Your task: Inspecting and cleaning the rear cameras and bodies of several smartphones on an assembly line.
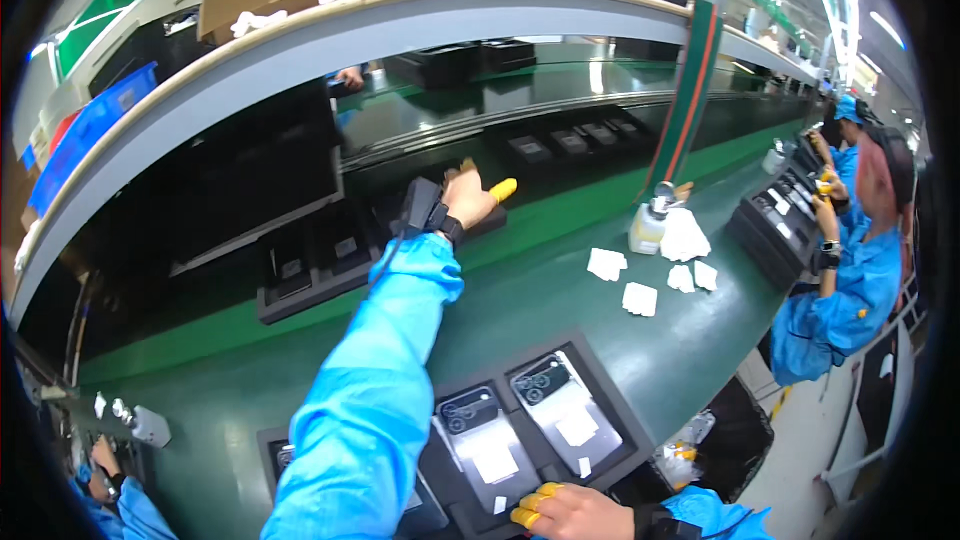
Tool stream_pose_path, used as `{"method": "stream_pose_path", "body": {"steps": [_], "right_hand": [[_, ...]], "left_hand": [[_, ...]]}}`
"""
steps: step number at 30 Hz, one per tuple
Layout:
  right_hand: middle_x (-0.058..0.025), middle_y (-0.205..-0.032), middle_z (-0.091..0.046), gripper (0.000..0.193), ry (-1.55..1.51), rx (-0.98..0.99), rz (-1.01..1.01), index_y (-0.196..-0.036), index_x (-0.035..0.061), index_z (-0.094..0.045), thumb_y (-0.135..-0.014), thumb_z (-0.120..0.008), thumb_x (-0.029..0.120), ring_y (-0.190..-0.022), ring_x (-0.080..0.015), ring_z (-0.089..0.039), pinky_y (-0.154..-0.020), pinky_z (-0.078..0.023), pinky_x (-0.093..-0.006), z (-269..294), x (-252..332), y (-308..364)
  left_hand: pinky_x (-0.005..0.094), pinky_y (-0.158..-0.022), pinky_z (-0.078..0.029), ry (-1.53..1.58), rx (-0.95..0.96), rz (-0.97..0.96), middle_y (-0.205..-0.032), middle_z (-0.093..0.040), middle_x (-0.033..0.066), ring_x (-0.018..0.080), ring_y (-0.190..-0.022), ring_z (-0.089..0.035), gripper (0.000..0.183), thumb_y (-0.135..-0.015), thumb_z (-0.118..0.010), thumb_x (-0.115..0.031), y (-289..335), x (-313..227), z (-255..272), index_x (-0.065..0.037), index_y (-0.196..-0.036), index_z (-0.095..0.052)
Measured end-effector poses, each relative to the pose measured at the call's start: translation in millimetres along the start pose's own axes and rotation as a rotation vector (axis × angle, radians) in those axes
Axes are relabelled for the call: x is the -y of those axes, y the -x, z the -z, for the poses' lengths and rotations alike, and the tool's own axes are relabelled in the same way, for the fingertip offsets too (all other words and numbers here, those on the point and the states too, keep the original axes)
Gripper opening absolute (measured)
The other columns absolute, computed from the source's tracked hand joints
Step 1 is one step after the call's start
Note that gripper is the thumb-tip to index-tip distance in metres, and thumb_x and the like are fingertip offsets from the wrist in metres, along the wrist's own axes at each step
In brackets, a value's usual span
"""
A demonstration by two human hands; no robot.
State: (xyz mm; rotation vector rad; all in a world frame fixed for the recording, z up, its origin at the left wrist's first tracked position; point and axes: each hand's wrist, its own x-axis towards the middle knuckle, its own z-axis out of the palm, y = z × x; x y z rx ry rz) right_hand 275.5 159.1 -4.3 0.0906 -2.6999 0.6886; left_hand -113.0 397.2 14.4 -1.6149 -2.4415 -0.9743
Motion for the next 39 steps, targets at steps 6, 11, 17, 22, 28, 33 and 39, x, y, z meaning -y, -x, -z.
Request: {"method": "stream_pose_path", "body": {"steps": [6,11,17,22,28,33,39], "right_hand": [[-0.0076,-0.108,-0.067,0.03,0.052,0.112,-0.004,-0.109,0.0056,-0.068,-0.081,-0.061,0.01,-0.099,-0.0246,-0.064,-0.092,-0.05,-0.0326,0,-2,2],[-0.0109,-0.107,-0.064,0.03,-0.029,0.049,0.034,-0.11,0.001,-0.067,-0.081,-0.061,0.008,-0.098,-0.0273,-0.06,-0.093,-0.048,-0.036,1,-12,2],[-0.0166,-0.108,-0.063,0.041,-0.036,0.008,-0.067,-0.113,0.0014,-0.062,-0.079,-0.077,0.02,-0.098,-0.038,-0.059,-0.088,-0.051,-0.0422,68,-27,-19],[-0.0224,-0.101,-0.064,0.037,0.421,-0.307,-0.67,-0.109,-0.0015,-0.064,-0.083,-0.076,0.022,-0.093,-0.0419,-0.062,-0.078,-0.051,-0.048,75,-103,-16],[-0.0191,-0.087,-0.064,0.026,0.236,-0.488,-0.732,-0.096,-0.0028,-0.065,-0.078,-0.077,0.012,-0.078,-0.0362,-0.063,-0.071,-0.05,-0.0435,42,-132,-13],[-0.0151,-0.083,-0.062,0.028,0.451,-0.653,-0.519,-0.098,-0.0012,-0.067,-0.074,-0.078,0.005,-0.07,-0.0302,-0.06,-0.065,-0.049,-0.0393,51,-91,4],[-0.0164,-0.085,-0.063,0.028,0.437,-0.676,-0.553,-0.099,-0.0053,-0.066,-0.075,-0.078,0.003,-0.07,-0.0286,-0.061,-0.063,-0.049,-0.0367,67,-80,-4]], "left_hand": [[0.0458,-0.096,-0.048,-0.321,0.288,-0.218,-0.121,-0.058,0.0294,0.0412,-0.116,-0.056,0.071,-0.088,-0.064,-0.058,65,-4,121,0.003,-0.125,-0.06],[0.0414,-0.092,-0.049,-0.223,0.323,-0.068,-0.106,-0.066,0.0237,0.0366,-0.104,-0.062,0.042,-0.086,-0.073,-0.031,226,39,212,0.004,-0.109,-0.067],[0.0464,-0.092,-0.045,-0.269,0.014,0.317,-0.113,-0.057,0.026,0.0422,-0.109,-0.053,0.05,-0.085,-0.075,-0.021,421,37,245,0.006,-0.122,-0.057],[0.0453,-0.087,-0.046,-0.195,-0.19,0.609,-0.11,-0.058,0.0265,0.0425,-0.1,-0.056,0.046,-0.089,-0.072,-0.022,489,37,222,0.009,-0.12,-0.056],[0.0463,-0.087,-0.046,-0.224,-0.272,0.598,-0.107,-0.059,0.0283,0.0446,-0.099,-0.057,0.029,-0.091,-0.065,-0.011,484,51,209,0.011,-0.11,-0.062],[0.0425,-0.081,-0.046,-0.325,-0.398,0.373,-0.101,-0.058,0.0236,0.0393,-0.09,-0.056,0.024,-0.091,-0.063,-0.004,505,37,223,0.01,-0.111,-0.062],[0.0389,-0.077,-0.046,-0.394,-0.478,0.344,-0.101,-0.056,0.0209,0.0347,-0.089,-0.055,0.026,-0.093,-0.062,-0.005,493,33,226,0.009,-0.115,-0.061]]}}
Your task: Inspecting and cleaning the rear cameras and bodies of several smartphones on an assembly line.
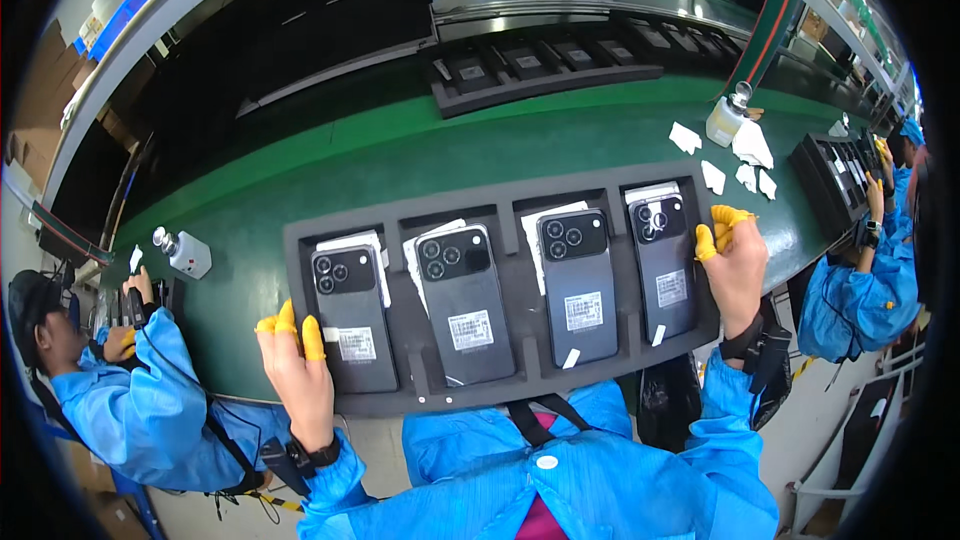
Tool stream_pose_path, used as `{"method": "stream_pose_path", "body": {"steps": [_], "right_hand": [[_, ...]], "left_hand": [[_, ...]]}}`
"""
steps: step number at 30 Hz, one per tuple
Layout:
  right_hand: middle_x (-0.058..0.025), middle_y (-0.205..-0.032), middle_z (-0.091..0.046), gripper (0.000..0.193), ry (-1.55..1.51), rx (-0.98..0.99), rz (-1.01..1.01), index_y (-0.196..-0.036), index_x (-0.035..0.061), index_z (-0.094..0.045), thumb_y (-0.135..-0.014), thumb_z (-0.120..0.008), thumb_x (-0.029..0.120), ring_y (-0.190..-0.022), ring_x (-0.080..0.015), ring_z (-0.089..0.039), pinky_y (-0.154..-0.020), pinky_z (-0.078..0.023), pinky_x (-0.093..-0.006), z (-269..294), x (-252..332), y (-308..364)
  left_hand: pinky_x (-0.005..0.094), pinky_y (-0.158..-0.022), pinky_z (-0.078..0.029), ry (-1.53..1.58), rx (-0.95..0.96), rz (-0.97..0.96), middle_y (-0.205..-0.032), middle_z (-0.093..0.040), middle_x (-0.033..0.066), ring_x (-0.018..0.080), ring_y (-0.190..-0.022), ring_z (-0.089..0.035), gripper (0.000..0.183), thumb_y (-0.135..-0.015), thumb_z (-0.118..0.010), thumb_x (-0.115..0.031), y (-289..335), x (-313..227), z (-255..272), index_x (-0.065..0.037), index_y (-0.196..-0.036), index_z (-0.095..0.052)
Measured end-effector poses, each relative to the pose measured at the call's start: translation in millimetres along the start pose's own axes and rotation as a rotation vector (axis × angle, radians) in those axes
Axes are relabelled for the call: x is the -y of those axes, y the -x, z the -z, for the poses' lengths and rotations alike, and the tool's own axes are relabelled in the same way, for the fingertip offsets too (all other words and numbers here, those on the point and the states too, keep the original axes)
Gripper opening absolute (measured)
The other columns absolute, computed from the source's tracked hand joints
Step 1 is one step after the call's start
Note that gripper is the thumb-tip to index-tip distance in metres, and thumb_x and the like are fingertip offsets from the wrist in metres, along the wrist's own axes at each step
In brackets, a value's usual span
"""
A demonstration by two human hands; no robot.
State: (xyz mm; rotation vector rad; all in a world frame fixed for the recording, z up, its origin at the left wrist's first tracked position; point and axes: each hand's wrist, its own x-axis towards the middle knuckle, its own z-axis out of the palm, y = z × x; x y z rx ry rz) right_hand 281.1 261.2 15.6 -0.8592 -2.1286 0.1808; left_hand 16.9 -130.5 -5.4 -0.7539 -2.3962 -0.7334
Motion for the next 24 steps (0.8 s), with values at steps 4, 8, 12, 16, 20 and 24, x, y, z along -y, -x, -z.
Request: {"method": "stream_pose_path", "body": {"steps": [4,8,12,16,20,24], "right_hand": [[-0.0173,-0.086,-0.063,0.027,-0.041,0.04,-0.075,-0.098,-0.0057,-0.066,-0.075,-0.078,0.005,-0.071,-0.0309,-0.062,-0.063,-0.049,-0.0373,-13,-6,1],[-0.0167,-0.085,-0.063,0.027,-0.054,0.036,-0.056,-0.097,-0.0058,-0.067,-0.075,-0.078,0.004,-0.07,-0.0296,-0.062,-0.063,-0.049,-0.0367,-17,-6,1],[-0.0135,-0.083,-0.063,0.026,-0.078,0.032,-0.074,-0.099,-0.0052,-0.067,-0.076,-0.077,0.001,-0.066,-0.0231,-0.059,-0.06,-0.048,-0.0333,-17,-9,0],[-0.0097,-0.081,-0.063,0.026,-0.113,0.037,-0.119,-0.103,-0.005,-0.068,-0.079,-0.076,0.001,-0.062,-0.0152,-0.056,-0.057,-0.046,-0.0296,-20,-15,2],[-0.0078,-0.079,-0.061,0.028,-0.102,0.035,-0.144,-0.104,-0.0049,-0.068,-0.078,-0.077,0.001,-0.061,-0.0131,-0.053,-0.057,-0.044,-0.0275,-19,-13,2],[-0.0096,-0.079,-0.061,0.025,-0.134,0.038,-0.118,-0.101,-0.0049,-0.067,-0.078,-0.075,0.001,-0.062,-0.016,-0.055,-0.058,-0.045,-0.0302,-24,-14,0]], "left_hand": [[0.0432,-0.081,-0.047,0.096,0.024,0.07,-0.102,-0.057,0.0242,0.041,-0.092,-0.056,0.027,-0.09,-0.065,-0.002,-5,-2,-5,0.011,-0.112,-0.061],[0.0433,-0.082,-0.047,0.089,0.024,0.065,-0.103,-0.057,0.025,0.0415,-0.094,-0.057,0.027,-0.088,-0.066,-0.001,-4,2,-7,0.011,-0.112,-0.062],[0.0433,-0.082,-0.048,0.094,0.029,0.067,-0.104,-0.058,0.025,0.0407,-0.095,-0.057,0.029,-0.087,-0.068,-0.001,-2,5,-9,0.01,-0.113,-0.062],[0.0411,-0.08,-0.048,0.112,0.014,0.064,-0.104,-0.057,0.0236,0.0382,-0.093,-0.057,0.03,-0.088,-0.067,-0.002,0,2,-12,0.01,-0.115,-0.063],[0.0412,-0.08,-0.048,0.13,0.024,0.084,-0.103,-0.057,0.0233,0.0379,-0.092,-0.057,0.03,-0.088,-0.068,-0.002,0,4,-12,0.009,-0.115,-0.063],[0.0413,-0.08,-0.048,0.129,0.032,0.059,-0.101,-0.057,0.0222,0.0372,-0.092,-0.057,0.03,-0.088,-0.067,-0.003,-4,4,-13,0.009,-0.115,-0.063]]}}
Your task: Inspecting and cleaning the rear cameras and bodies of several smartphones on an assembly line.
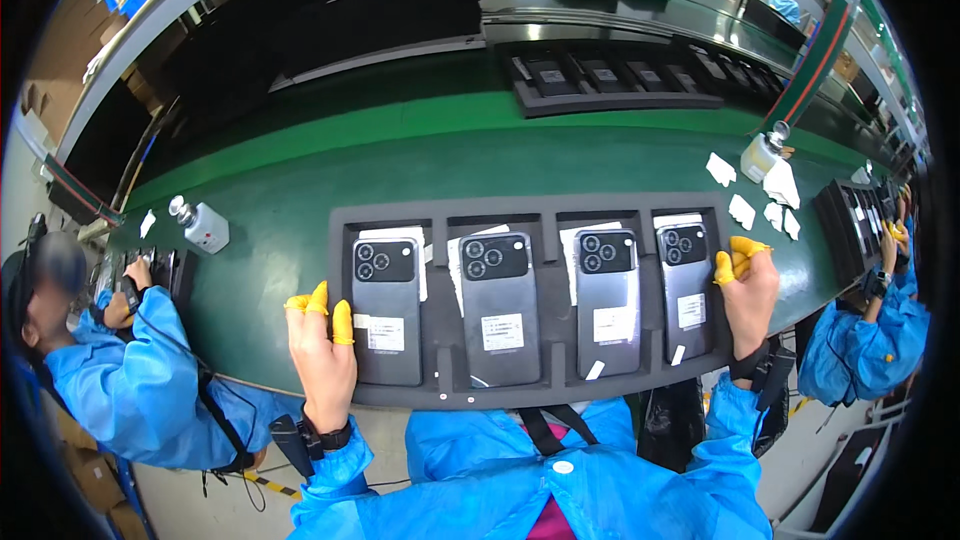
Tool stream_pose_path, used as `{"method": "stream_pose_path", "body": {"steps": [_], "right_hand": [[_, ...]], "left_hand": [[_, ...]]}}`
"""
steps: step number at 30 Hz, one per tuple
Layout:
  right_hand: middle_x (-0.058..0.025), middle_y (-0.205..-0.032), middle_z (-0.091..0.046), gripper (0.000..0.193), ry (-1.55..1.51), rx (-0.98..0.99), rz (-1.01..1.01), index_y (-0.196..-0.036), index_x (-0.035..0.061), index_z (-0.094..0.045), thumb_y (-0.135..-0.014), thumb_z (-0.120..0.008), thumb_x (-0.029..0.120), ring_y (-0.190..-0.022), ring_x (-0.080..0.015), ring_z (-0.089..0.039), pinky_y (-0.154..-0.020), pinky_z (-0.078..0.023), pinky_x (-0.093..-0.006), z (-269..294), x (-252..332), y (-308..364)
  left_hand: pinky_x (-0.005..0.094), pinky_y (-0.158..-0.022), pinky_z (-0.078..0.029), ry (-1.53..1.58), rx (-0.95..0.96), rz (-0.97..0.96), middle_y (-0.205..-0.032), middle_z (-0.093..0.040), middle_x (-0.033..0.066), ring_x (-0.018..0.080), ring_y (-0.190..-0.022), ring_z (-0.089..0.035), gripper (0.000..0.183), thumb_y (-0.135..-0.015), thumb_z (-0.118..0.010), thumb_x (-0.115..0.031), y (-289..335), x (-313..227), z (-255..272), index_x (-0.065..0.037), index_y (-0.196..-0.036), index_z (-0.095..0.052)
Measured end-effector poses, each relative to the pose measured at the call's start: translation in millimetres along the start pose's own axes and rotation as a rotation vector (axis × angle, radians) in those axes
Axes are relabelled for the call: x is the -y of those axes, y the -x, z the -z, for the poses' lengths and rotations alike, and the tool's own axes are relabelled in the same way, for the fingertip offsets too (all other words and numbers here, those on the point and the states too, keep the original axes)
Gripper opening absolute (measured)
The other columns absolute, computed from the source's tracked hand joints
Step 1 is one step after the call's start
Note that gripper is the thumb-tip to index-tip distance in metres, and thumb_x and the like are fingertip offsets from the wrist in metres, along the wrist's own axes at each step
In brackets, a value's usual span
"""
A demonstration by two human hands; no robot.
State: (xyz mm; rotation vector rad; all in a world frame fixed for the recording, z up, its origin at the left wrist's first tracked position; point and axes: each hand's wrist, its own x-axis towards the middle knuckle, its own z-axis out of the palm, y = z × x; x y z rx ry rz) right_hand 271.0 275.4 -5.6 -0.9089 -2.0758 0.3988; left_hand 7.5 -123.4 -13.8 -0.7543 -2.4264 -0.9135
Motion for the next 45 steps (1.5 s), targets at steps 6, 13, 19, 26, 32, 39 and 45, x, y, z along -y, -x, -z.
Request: {"method": "stream_pose_path", "body": {"steps": [6,13,19,26,32,39,45], "right_hand": [[-0.0155,-0.078,-0.061,0.025,0.084,0.025,0.069,-0.095,-0.0038,-0.068,-0.075,-0.078,0.007,-0.065,-0.0293,-0.059,-0.06,-0.047,-0.0391,-10,-7,1],[-0.0161,-0.078,-0.061,0.026,0.087,0.047,0.081,-0.095,-0.003,-0.068,-0.073,-0.078,0.007,-0.067,-0.032,-0.058,-0.062,-0.047,-0.0405,-12,2,-3],[-0.0183,-0.088,-0.064,0.024,0.043,0.176,0.025,-0.095,-0.0029,-0.068,-0.077,-0.077,0.008,-0.076,-0.0343,-0.064,-0.067,-0.05,-0.0404,-11,-6,-17],[-0.0205,-0.089,-0.068,0.023,0.034,0.468,0.506,-0.093,-0.0021,-0.071,-0.084,-0.07,0.019,-0.084,-0.0412,-0.065,-0.08,-0.052,-0.0474,-52,46,-58],[-0.0153,-0.088,-0.066,0.024,0.28,0.358,0.493,-0.087,0.0026,-0.073,-0.086,-0.069,0.026,-0.091,-0.0351,-0.062,-0.077,-0.046,-0.0463,-67,52,-38],[-0.0123,-0.086,-0.067,0.026,0.319,0.377,0.533,-0.088,0.0051,-0.074,-0.088,-0.067,0.031,-0.092,-0.0312,-0.062,-0.084,-0.043,-0.0422,-75,42,-33],[-0.0162,-0.09,-0.066,0.037,0.345,0.457,0.468,-0.093,0.0033,-0.073,-0.085,-0.071,0.04,-0.097,-0.035,-0.06,-0.086,-0.043,-0.0432,-64,58,-31]], "left_hand": [[0.0426,-0.082,-0.047,-0.051,0.082,0.024,-0.102,-0.058,0.0237,0.0396,-0.093,-0.057,0.027,-0.09,-0.064,-0.004,-1,9,-5,0.009,-0.113,-0.062],[0.044,-0.083,-0.046,-0.027,0.108,0.074,-0.1,-0.056,0.0244,0.0408,-0.093,-0.056,0.026,-0.091,-0.063,-0.003,-1,5,-4,0.012,-0.111,-0.061],[0.0455,-0.091,-0.045,-0.073,0.207,0.045,-0.114,-0.053,0.0267,0.0431,-0.103,-0.054,0.035,-0.091,-0.065,-0.007,-11,6,-9,0.01,-0.12,-0.056],[0.0476,-0.088,-0.046,-0.088,0.532,-0.31,-0.103,-0.062,0.025,0.0424,-0.098,-0.058,0.028,-0.089,-0.068,-0.015,-68,-36,-32,0.006,-0.106,-0.063],[0.047,-0.085,-0.045,-0.106,0.372,-0.358,-0.098,-0.063,0.0202,0.0396,-0.093,-0.059,0.026,-0.091,-0.066,-0.022,-62,-28,-61,0.003,-0.096,-0.066],[0.0453,-0.086,-0.04,-0.113,0.332,-0.317,-0.093,-0.06,0.0172,0.0363,-0.091,-0.056,0.027,-0.091,-0.066,-0.025,-69,-31,-66,0.001,-0.094,-0.066],[0.0486,-0.087,-0.036,-0.148,0.188,-0.226,-0.101,-0.054,0.0176,0.0365,-0.099,-0.05,0.029,-0.078,-0.077,-0.025,-71,-40,-55,-0.001,-0.092,-0.067]]}}
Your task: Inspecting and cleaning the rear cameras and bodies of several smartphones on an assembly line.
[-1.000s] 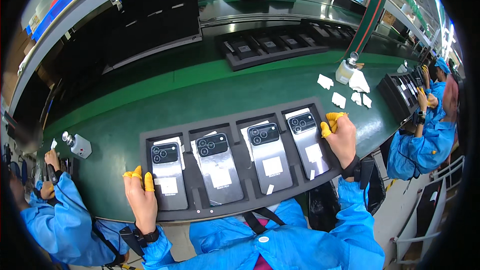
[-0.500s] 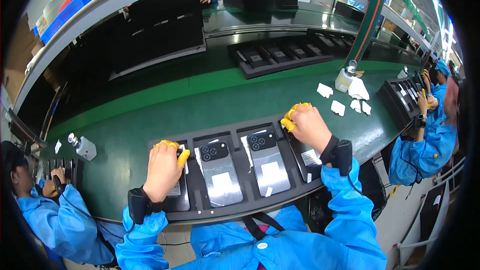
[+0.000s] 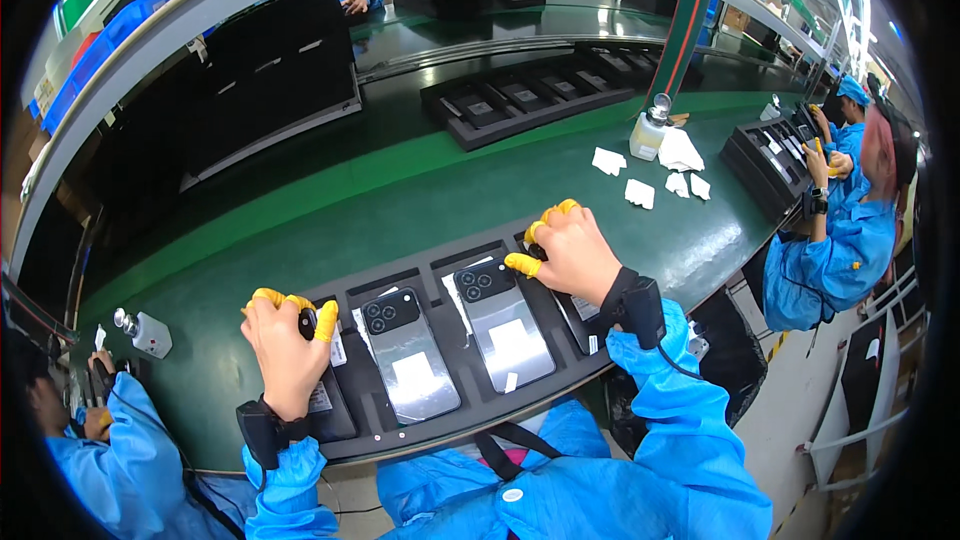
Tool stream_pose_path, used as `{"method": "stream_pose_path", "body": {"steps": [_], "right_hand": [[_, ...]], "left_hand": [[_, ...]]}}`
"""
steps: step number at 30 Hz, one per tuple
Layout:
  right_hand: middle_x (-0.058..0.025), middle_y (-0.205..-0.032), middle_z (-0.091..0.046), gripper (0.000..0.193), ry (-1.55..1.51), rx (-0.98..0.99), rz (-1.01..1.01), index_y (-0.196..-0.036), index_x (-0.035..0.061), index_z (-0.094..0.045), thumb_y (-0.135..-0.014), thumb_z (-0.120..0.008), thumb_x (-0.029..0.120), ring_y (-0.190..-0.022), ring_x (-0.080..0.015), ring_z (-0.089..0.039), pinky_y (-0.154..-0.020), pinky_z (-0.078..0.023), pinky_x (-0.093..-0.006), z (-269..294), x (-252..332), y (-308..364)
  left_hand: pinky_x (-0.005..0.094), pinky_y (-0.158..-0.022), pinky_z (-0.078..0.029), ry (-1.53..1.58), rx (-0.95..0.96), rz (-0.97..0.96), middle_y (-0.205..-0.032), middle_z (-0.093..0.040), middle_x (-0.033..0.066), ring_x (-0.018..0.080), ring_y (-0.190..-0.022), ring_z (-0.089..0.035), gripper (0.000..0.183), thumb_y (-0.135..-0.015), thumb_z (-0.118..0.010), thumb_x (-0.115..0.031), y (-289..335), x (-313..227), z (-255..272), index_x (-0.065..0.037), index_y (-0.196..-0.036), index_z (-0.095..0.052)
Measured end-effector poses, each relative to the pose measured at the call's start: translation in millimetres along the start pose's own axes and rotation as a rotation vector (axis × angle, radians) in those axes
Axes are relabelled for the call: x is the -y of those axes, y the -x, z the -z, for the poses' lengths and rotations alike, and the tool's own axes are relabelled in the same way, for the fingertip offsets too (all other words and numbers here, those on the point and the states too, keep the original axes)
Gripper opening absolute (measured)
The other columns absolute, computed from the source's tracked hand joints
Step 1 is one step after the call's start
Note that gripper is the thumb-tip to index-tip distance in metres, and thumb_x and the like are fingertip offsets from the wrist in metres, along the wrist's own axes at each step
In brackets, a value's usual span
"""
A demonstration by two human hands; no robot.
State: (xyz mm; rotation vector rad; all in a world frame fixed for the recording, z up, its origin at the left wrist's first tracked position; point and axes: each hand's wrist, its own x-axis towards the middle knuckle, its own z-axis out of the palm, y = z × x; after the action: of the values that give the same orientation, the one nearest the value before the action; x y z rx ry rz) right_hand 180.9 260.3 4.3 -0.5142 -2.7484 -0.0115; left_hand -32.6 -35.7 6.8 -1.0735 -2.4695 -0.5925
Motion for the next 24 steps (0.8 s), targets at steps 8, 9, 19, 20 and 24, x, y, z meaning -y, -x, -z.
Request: {"method": "stream_pose_path", "body": {"steps": [8,9,19,20,24], "right_hand": [[-0.0246,-0.112,-0.051,0.041,-0.226,0.045,-0.013,-0.107,-0.0004,-0.06,-0.076,-0.076,0.02,-0.102,-0.0477,-0.053,-0.087,-0.049,-0.0531,9,-12,-21],[-0.0246,-0.111,-0.051,0.039,-0.216,0.031,0.002,-0.104,-0.0004,-0.059,-0.076,-0.076,0.02,-0.103,-0.0474,-0.053,-0.086,-0.05,-0.0523,3,-16,-35],[-0.0233,-0.088,-0.068,0.019,-0.307,0.062,0.13,-0.081,-0.0011,-0.068,-0.08,-0.068,0.018,-0.081,-0.041,-0.068,-0.072,-0.056,-0.0496,0,40,-50],[-0.022,-0.089,-0.068,0.014,-0.292,0.085,0.172,-0.083,0.0002,-0.069,-0.077,-0.066,0.013,-0.081,-0.0405,-0.068,-0.071,-0.056,-0.0504,-10,47,-44],[-0.0117,-0.09,-0.064,0.014,-0.109,-0.068,0.302,-0.084,0.0045,-0.07,-0.079,-0.067,0.017,-0.088,-0.0298,-0.065,-0.077,-0.052,-0.0404,-37,66,-23]], "left_hand": [[0.0452,-0.089,-0.044,0.048,-0.165,0.002,-0.107,-0.056,0.0204,0.0392,-0.101,-0.054,0.027,-0.071,-0.08,-0.016,-17,10,2,0.0,-0.089,-0.066],[0.045,-0.088,-0.045,0.044,-0.148,-0.008,-0.108,-0.057,0.0208,0.0395,-0.101,-0.054,0.028,-0.071,-0.08,-0.017,-27,12,0,0.0,-0.089,-0.067],[0.0492,-0.088,-0.046,0.162,0.105,-0.314,-0.107,-0.06,0.0231,0.0422,-0.099,-0.056,0.03,-0.084,-0.073,-0.023,-41,-44,-32,0.001,-0.099,-0.066],[0.0484,-0.086,-0.046,0.18,0.199,-0.296,-0.103,-0.06,0.0226,0.0418,-0.097,-0.056,0.026,-0.084,-0.072,-0.021,-35,-58,-35,0.002,-0.095,-0.066],[0.0466,-0.079,-0.047,0.047,0.041,-0.382,-0.091,-0.058,0.0169,0.038,-0.086,-0.057,0.018,-0.084,-0.071,-0.017,-17,-69,-51,0.0,-0.088,-0.066]]}}
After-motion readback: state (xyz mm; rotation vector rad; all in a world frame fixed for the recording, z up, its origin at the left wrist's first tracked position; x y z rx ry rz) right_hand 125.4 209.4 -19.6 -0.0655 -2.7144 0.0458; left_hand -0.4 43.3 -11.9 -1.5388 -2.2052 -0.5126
